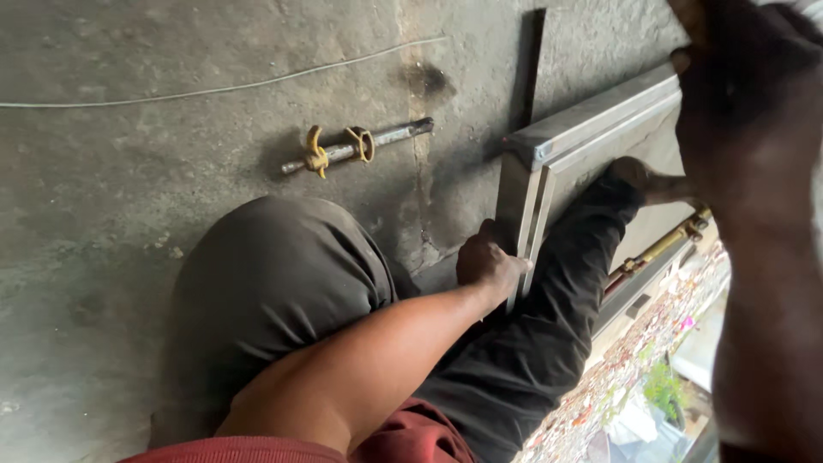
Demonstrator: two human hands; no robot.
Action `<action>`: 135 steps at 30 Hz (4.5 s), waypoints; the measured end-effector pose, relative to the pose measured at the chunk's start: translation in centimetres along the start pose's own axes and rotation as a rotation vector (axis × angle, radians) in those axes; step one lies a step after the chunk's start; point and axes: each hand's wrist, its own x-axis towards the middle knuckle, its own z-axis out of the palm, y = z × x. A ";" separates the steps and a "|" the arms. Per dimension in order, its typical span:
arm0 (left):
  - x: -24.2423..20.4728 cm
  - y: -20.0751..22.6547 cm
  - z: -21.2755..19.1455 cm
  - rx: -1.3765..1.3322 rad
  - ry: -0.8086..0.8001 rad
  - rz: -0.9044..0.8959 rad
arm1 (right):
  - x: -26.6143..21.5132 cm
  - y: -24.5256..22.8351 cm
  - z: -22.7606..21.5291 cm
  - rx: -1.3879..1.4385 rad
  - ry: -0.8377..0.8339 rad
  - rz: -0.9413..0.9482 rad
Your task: The person uses a welding torch and filler rod to join metal frame corners, then hammers the joints to flatten them. The person repeats this process on multiple corners of the metal frame.
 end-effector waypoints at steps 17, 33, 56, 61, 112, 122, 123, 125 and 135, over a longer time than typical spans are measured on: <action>0.3 -0.3 0.4 -0.019 0.009 0.013 | 0.6 -0.9 -0.7 -0.076 -0.459 0.203; 0.2 -0.7 0.6 -0.023 0.009 0.038 | -0.2 -3.7 -2.4 -0.174 -0.310 0.108; -0.2 -0.7 0.6 -0.005 0.007 0.073 | 6.5 -8.9 -4.4 -0.533 -0.202 -0.373; -0.2 -0.1 0.3 -0.021 -0.012 -0.029 | 3.4 -6.4 -4.7 -0.162 -0.176 -0.050; -0.7 2.5 1.2 0.209 -0.153 -0.117 | 5.6 8.0 18.5 0.523 -0.552 0.583; -0.9 2.1 0.6 0.231 -0.049 -0.023 | 3.4 9.7 20.5 0.491 -0.545 0.628; -0.8 1.9 0.5 0.238 -0.045 -0.007 | 3.1 9.3 20.3 0.493 -0.561 0.662; -0.6 1.7 1.0 0.202 -0.038 0.027 | 1.7 9.3 19.2 0.521 -0.423 0.557; -2.7 3.4 0.9 0.580 -0.123 0.118 | -25.9 5.7 19.7 0.346 0.658 1.193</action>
